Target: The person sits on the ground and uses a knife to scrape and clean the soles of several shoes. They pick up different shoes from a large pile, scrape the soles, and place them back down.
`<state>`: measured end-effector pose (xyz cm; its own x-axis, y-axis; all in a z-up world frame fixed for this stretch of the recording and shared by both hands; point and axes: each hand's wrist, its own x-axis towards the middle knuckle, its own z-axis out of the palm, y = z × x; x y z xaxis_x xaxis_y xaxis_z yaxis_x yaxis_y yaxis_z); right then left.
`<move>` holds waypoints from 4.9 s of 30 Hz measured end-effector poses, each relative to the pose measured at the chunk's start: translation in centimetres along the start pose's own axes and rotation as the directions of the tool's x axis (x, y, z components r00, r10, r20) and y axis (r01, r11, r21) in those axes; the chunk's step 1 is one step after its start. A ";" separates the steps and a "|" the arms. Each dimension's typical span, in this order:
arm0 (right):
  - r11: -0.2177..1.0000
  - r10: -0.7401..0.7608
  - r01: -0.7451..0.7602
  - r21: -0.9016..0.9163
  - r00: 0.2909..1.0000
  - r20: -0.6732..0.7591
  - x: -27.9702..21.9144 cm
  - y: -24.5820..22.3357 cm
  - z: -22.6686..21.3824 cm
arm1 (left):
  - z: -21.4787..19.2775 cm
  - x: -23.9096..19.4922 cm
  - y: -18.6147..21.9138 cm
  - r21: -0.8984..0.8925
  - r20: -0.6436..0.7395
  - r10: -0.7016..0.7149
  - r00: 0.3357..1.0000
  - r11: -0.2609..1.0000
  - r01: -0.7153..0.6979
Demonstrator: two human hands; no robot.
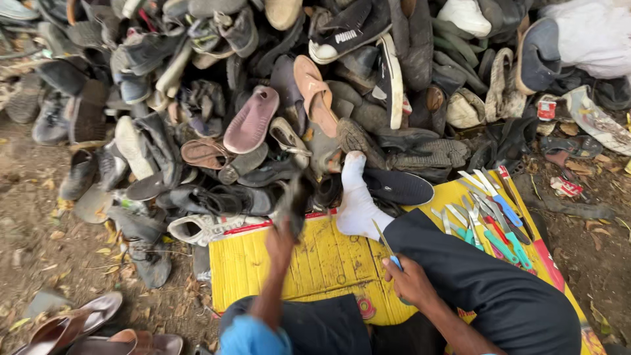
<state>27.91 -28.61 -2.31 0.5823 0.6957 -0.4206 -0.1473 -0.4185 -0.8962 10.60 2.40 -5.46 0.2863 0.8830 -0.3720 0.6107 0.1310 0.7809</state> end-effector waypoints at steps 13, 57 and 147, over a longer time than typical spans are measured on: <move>0.999 0.009 -0.011 -0.033 0.998 -0.062 -2.3 1.0 -1.3 | 6.0 -11.6 -4.4 0.347 0.151 0.634 0.758 0.684 -0.642; 0.697 -0.409 0.147 -0.701 0.886 -0.220 2.0 0.8 9.2 | 7.1 -8.2 -0.3 0.498 0.324 0.532 0.782 0.607 -0.619; 0.962 0.253 -0.258 -0.091 0.965 -0.071 -3.4 3.0 11.3 | 6.3 -10.5 0.0 0.238 0.534 0.731 0.424 0.352 -0.906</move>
<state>16.42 -25.65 -5.19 0.5816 0.5241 -0.6221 -0.2193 -0.6354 -0.7404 12.26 -9.70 -4.74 0.9623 0.2296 0.1455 0.1309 -0.8606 0.4923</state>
